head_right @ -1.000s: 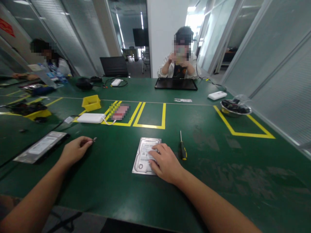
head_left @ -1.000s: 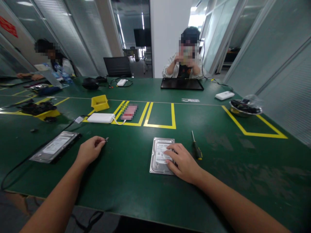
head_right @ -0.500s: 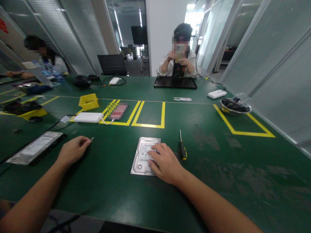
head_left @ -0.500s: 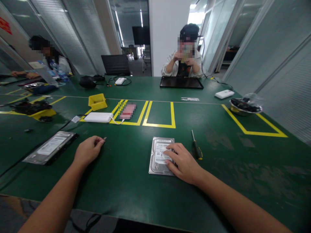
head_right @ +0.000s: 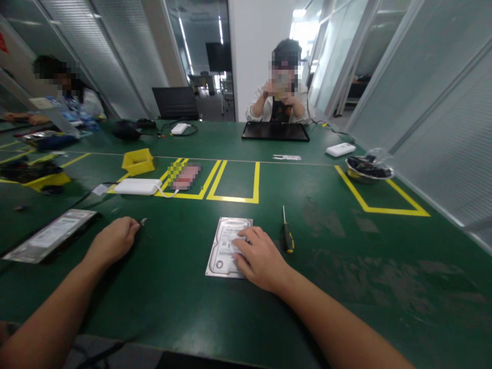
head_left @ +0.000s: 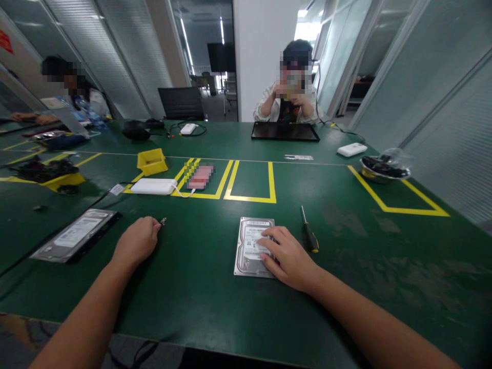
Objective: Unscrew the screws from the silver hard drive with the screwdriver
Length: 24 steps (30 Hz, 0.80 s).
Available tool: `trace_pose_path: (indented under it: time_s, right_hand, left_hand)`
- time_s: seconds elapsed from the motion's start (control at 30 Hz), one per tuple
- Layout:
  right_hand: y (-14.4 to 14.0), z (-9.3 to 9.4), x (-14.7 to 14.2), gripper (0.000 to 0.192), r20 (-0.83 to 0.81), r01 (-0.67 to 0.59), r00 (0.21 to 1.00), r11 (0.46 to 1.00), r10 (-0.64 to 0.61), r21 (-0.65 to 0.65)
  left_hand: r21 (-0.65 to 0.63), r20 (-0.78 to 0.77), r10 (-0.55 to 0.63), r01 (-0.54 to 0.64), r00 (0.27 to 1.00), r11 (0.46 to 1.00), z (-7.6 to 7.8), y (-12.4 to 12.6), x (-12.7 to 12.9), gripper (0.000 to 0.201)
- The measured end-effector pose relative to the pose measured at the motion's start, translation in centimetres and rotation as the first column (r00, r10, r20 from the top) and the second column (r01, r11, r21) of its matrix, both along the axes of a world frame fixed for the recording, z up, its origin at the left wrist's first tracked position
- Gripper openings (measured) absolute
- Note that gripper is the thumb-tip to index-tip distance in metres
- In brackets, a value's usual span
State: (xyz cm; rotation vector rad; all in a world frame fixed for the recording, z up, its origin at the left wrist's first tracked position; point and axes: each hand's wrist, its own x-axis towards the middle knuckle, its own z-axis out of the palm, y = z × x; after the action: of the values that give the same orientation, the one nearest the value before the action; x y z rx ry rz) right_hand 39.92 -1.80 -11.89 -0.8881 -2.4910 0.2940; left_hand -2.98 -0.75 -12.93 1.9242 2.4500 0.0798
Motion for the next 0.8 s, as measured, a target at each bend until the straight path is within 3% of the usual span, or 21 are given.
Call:
trace_pose_path:
  time_s: [0.37,0.57,0.67,0.8]
  right_hand:
    - [-0.5,0.6,0.4,0.037,0.072,0.013,0.997,1.000,-0.011,-0.026]
    - [-1.3,1.1,0.6,0.061,0.135,-0.020,0.991,1.000,0.021,-0.006]
    - [-1.5,1.0,0.6,0.073,0.172,-0.045,0.984,0.999,0.043,0.008]
    - [-1.7,1.0,0.5,0.073,0.198,-0.045,0.979,0.999,0.040,0.017]
  left_hand:
    - [0.182,0.227,0.081,-0.124,0.971,0.976,2.8,-1.6,2.2,0.015]
    - [0.324,0.262,-0.088,-0.002,0.961,0.946,4.3,-1.5,5.6,0.019]
    - [0.452,0.249,-0.173,0.044,0.953,0.891,4.9,-1.1,7.8,0.023]
    - [0.538,0.259,-0.365,0.181,0.894,0.823,5.5,-0.2,10.9,0.025]
